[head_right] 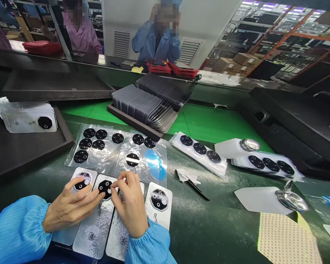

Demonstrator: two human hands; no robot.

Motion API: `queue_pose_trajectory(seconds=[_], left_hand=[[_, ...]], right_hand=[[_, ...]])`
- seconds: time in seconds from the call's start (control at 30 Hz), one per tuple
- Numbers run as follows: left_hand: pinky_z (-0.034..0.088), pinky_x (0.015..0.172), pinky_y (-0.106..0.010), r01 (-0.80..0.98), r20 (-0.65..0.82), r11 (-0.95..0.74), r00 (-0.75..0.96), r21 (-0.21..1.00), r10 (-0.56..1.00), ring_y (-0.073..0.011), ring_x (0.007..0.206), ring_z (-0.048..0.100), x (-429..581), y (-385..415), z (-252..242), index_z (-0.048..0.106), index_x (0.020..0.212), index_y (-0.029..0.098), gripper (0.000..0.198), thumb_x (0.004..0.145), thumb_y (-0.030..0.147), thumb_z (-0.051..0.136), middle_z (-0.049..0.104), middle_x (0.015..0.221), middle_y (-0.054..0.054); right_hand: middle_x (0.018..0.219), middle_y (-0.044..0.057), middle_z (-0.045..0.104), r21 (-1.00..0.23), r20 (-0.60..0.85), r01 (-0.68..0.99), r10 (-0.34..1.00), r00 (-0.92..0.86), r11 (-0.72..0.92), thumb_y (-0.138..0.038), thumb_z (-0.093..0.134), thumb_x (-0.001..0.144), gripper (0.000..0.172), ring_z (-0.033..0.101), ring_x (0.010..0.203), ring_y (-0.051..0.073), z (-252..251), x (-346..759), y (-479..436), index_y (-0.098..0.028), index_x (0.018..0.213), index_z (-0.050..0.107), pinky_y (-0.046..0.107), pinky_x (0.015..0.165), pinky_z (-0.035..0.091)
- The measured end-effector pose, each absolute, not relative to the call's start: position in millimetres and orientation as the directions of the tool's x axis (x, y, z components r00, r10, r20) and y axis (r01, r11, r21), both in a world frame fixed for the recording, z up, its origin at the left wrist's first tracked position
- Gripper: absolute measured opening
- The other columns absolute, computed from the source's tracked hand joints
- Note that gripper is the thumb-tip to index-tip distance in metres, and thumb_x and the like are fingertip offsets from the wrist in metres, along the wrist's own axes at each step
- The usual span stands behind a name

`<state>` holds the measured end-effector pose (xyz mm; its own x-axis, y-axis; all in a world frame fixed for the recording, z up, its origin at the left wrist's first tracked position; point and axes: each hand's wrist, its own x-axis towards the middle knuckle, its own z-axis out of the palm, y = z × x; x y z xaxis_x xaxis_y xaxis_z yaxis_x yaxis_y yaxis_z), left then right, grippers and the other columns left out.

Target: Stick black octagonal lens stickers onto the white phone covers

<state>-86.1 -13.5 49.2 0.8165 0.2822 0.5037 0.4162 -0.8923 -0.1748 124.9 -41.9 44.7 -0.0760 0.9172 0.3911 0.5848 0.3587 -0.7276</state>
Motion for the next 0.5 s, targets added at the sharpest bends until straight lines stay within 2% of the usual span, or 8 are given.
queue_pose_trajectory(seconds=[0.07, 0.23, 0.5], left_hand=[[0.021, 0.120, -0.045, 0.428, 0.515, -0.895, 0.799, -0.125, 0.310, -0.0148, 0.102, 0.057, -84.8, -13.5, 49.9, 0.065, 0.115, 0.011, 0.024, 0.092, 0.009, 0.058, 0.069, 0.099, -0.003], [0.031, 0.108, -0.048, 0.457, 0.472, -0.882, 0.755, 0.118, 0.455, -0.0181, 0.101, 0.056, -83.9, -12.2, 50.2, 0.064, 0.116, 0.014, 0.024, 0.093, 0.012, 0.059, 0.067, 0.098, -0.002], [0.034, 0.096, -0.044, 0.443, 0.368, -0.822, 0.742, 0.358, 0.560, -0.0199, 0.098, 0.051, -84.8, -5.6, 52.0, 0.064, 0.112, 0.019, 0.022, 0.095, 0.011, 0.053, 0.063, 0.096, -0.003]], right_hand=[[0.098, 0.005, 0.049, -0.730, 0.389, 0.582, 0.918, -0.078, 0.359, -0.007, 0.054, 0.090, 0.014, 0.047, 0.094, 0.021, 44.7, 125.0, -41.9, -0.020, 0.090, 0.057, 0.034, 0.078, 0.041], [0.098, 0.005, 0.049, -0.730, 0.376, 0.587, 0.923, -0.083, 0.350, -0.007, 0.053, 0.090, 0.014, 0.047, 0.093, 0.021, 44.5, 125.4, -41.7, -0.020, 0.091, 0.057, 0.034, 0.077, 0.041], [0.099, 0.005, 0.049, -0.735, 0.344, 0.594, 0.935, -0.091, 0.328, -0.009, 0.052, 0.092, 0.013, 0.047, 0.094, 0.021, 43.5, 126.3, -41.5, -0.021, 0.091, 0.057, 0.034, 0.078, 0.041]])
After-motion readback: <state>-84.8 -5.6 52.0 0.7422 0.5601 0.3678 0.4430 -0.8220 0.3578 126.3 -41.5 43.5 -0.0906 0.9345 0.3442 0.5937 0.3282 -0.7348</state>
